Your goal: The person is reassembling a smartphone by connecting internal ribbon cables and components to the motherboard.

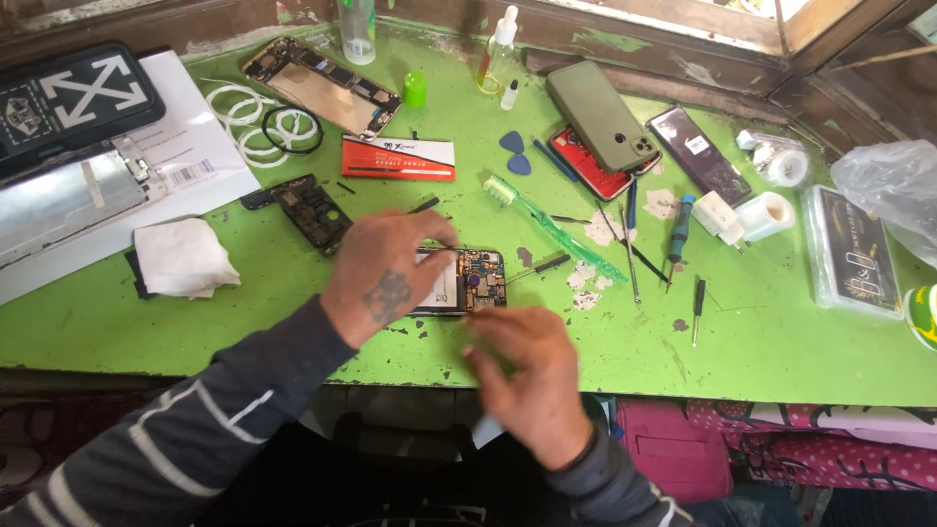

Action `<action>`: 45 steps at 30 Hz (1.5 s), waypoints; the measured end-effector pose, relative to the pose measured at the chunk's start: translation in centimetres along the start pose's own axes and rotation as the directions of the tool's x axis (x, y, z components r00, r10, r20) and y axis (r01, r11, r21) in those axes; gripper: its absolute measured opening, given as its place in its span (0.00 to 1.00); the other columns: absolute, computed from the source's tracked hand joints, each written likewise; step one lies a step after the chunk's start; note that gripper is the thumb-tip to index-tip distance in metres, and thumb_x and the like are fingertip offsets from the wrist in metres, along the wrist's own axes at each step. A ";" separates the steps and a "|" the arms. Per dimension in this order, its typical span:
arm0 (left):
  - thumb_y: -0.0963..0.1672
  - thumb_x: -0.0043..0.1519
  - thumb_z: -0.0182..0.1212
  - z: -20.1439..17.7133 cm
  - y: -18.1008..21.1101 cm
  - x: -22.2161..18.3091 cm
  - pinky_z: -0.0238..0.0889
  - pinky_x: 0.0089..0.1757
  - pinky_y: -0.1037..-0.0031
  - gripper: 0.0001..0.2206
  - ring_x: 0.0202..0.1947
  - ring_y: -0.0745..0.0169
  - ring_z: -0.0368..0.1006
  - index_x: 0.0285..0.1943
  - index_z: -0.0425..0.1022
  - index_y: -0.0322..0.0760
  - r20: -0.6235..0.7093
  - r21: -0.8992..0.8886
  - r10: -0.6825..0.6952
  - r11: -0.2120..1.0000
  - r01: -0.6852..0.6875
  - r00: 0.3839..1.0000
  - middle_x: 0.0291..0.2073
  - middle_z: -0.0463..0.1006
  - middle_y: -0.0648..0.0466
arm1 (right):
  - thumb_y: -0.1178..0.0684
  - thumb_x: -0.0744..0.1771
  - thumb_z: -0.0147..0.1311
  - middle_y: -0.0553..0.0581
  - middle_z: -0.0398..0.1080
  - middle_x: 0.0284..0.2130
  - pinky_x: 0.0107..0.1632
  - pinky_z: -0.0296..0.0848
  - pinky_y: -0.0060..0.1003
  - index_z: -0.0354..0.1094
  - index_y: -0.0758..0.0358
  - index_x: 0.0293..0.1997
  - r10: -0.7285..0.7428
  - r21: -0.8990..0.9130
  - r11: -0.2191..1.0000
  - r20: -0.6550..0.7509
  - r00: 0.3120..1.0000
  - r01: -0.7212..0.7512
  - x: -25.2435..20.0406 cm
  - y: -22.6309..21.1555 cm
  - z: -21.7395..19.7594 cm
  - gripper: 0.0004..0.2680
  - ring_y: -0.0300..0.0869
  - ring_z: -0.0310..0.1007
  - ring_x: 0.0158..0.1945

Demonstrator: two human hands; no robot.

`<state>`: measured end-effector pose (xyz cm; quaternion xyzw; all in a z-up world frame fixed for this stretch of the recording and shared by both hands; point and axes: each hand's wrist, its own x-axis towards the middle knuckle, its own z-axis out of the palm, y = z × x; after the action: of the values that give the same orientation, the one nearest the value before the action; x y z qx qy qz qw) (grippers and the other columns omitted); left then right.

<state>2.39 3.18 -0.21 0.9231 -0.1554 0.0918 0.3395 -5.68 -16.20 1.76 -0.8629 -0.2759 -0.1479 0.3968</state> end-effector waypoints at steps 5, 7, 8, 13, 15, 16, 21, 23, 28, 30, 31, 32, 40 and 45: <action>0.42 0.66 0.61 -0.4 3.1 2.7 0.70 0.51 0.48 0.05 0.43 0.39 0.80 0.47 0.79 0.40 0.145 -0.259 -0.078 0.959 0.114 0.986 0.41 0.83 0.42 | 0.62 0.62 0.63 0.64 0.80 0.34 0.44 0.77 0.47 0.80 0.61 0.42 0.163 -0.038 0.985 -0.153 0.975 -0.171 2.4 5.2 -1.0 0.07 0.56 0.82 0.40; 0.42 0.65 0.63 0.7 2.8 4.0 0.71 0.51 0.53 0.07 0.42 0.44 0.82 0.50 0.79 0.43 0.132 -0.268 -0.036 0.961 0.070 0.991 0.41 0.84 0.46 | 0.62 0.63 0.64 0.62 0.80 0.35 0.38 0.78 0.41 0.80 0.60 0.44 0.178 -0.042 0.981 -0.172 0.969 -0.188 4.1 6.4 -1.6 0.08 0.52 0.82 0.37; 0.42 0.65 0.63 1.4 2.6 4.0 0.72 0.43 0.63 0.09 0.31 0.55 0.78 0.53 0.78 0.42 0.153 -0.287 -0.039 0.954 0.082 0.988 0.41 0.84 0.44 | 0.63 0.64 0.63 0.63 0.80 0.35 0.37 0.77 0.38 0.81 0.60 0.44 0.213 -0.005 0.976 -0.141 0.967 -0.216 4.5 6.7 -1.7 0.08 0.51 0.82 0.36; 0.42 0.64 0.67 2.1 1.7 3.6 0.73 0.35 0.68 0.21 0.18 0.61 0.73 0.66 0.68 0.43 0.136 -0.354 0.062 0.935 -0.010 0.989 0.37 0.84 0.42 | 0.56 0.65 0.65 0.57 0.81 0.32 0.33 0.75 0.32 0.82 0.52 0.43 0.247 0.008 0.969 0.061 0.967 -0.248 6.7 7.8 -2.1 0.05 0.43 0.81 0.31; 0.39 0.63 0.66 0.9 2.1 3.5 0.72 0.47 0.50 0.28 0.24 0.50 0.78 0.73 0.61 0.44 0.131 -0.368 0.097 0.929 -0.042 0.987 0.36 0.83 0.38 | 0.58 0.64 0.66 0.62 0.79 0.27 0.33 0.77 0.43 0.82 0.59 0.39 0.190 0.096 0.975 0.118 0.975 -0.202 8.2 7.8 -2.3 0.04 0.47 0.80 0.30; 0.39 0.63 0.66 0.9 2.0 3.7 0.72 0.47 0.50 0.28 0.24 0.50 0.78 0.73 0.61 0.44 0.128 -0.365 0.099 0.930 -0.046 0.987 0.36 0.83 0.38 | 0.58 0.64 0.66 0.62 0.79 0.27 0.33 0.77 0.43 0.82 0.59 0.39 0.186 0.098 0.975 0.114 0.976 -0.197 8.6 7.8 -2.5 0.04 0.47 0.80 0.30; 0.36 0.61 0.65 1.0 1.8 3.9 0.75 0.40 0.63 0.34 0.21 0.59 0.75 0.76 0.57 0.47 0.152 -0.404 0.103 0.914 -0.033 0.983 0.35 0.84 0.43 | 0.62 0.64 0.61 0.69 0.79 0.28 0.37 0.78 0.45 0.81 0.65 0.40 0.284 0.084 0.946 0.244 0.927 -0.312 9.2 7.6 -3.1 0.05 0.52 0.81 0.32; 0.36 0.62 0.64 0.8 2.1 3.8 0.74 0.37 0.67 0.33 0.19 0.62 0.73 0.77 0.58 0.46 0.154 -0.412 0.098 0.911 -0.026 0.983 0.35 0.84 0.42 | 0.62 0.64 0.61 0.71 0.79 0.29 0.39 0.78 0.46 0.81 0.67 0.40 0.285 0.084 0.945 0.269 0.920 -0.317 9.3 7.1 -3.5 0.04 0.55 0.81 0.33; 0.35 0.61 0.63 1.0 1.8 3.9 0.71 0.29 0.75 0.32 0.16 0.67 0.70 0.76 0.58 0.42 0.129 -0.400 0.102 0.915 -0.042 0.986 0.34 0.83 0.42 | 0.62 0.64 0.62 0.70 0.79 0.28 0.39 0.79 0.45 0.81 0.66 0.39 0.287 0.066 0.947 0.273 0.918 -0.316 9.1 7.4 -3.3 0.04 0.54 0.82 0.32; 0.35 0.61 0.64 1.3 1.7 3.8 0.72 0.29 0.75 0.33 0.14 0.67 0.69 0.77 0.58 0.42 0.112 -0.376 0.111 0.925 -0.061 0.987 0.33 0.84 0.43 | 0.61 0.63 0.64 0.67 0.79 0.27 0.37 0.79 0.44 0.82 0.64 0.38 0.267 0.061 0.955 0.259 0.928 -0.292 8.9 7.9 -3.1 0.04 0.52 0.82 0.31; 0.35 0.61 0.64 1.4 1.7 3.7 0.72 0.29 0.75 0.33 0.14 0.67 0.69 0.77 0.58 0.42 0.113 -0.377 0.112 0.924 -0.062 0.987 0.33 0.84 0.43 | 0.61 0.63 0.64 0.67 0.79 0.27 0.37 0.79 0.44 0.82 0.64 0.38 0.269 0.059 0.954 0.258 0.928 -0.293 8.7 8.0 -3.1 0.04 0.52 0.82 0.31; 0.35 0.60 0.64 1.5 1.7 3.7 0.72 0.29 0.74 0.33 0.14 0.67 0.69 0.76 0.58 0.41 0.104 -0.367 0.115 0.928 -0.070 0.988 0.33 0.84 0.43 | 0.61 0.63 0.63 0.67 0.80 0.27 0.38 0.79 0.44 0.82 0.64 0.38 0.273 0.071 0.951 0.266 0.925 -0.301 8.7 8.0 -3.1 0.04 0.52 0.82 0.31; 0.36 0.59 0.65 1.9 1.6 3.5 0.70 0.26 0.76 0.33 0.12 0.69 0.68 0.76 0.59 0.42 0.080 -0.360 0.134 0.928 -0.097 0.988 0.31 0.84 0.46 | 0.60 0.63 0.62 0.66 0.80 0.27 0.38 0.78 0.45 0.81 0.63 0.37 0.291 0.103 0.938 0.289 0.912 -0.331 8.7 8.5 -3.3 0.04 0.51 0.82 0.35; 0.35 0.58 0.65 1.7 1.7 3.4 0.74 0.33 0.73 0.33 0.13 0.66 0.70 0.75 0.62 0.42 0.045 -0.382 0.129 0.919 -0.102 0.991 0.31 0.84 0.46 | 0.61 0.64 0.61 0.66 0.79 0.25 0.36 0.76 0.39 0.81 0.65 0.38 0.313 0.093 0.928 0.335 0.889 -0.361 8.9 8.1 -3.8 0.04 0.48 0.78 0.29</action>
<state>5.10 0.10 0.42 0.8321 -0.2358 0.0482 0.4997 6.21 -20.22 3.52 -0.8771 -0.1918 0.0843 0.4322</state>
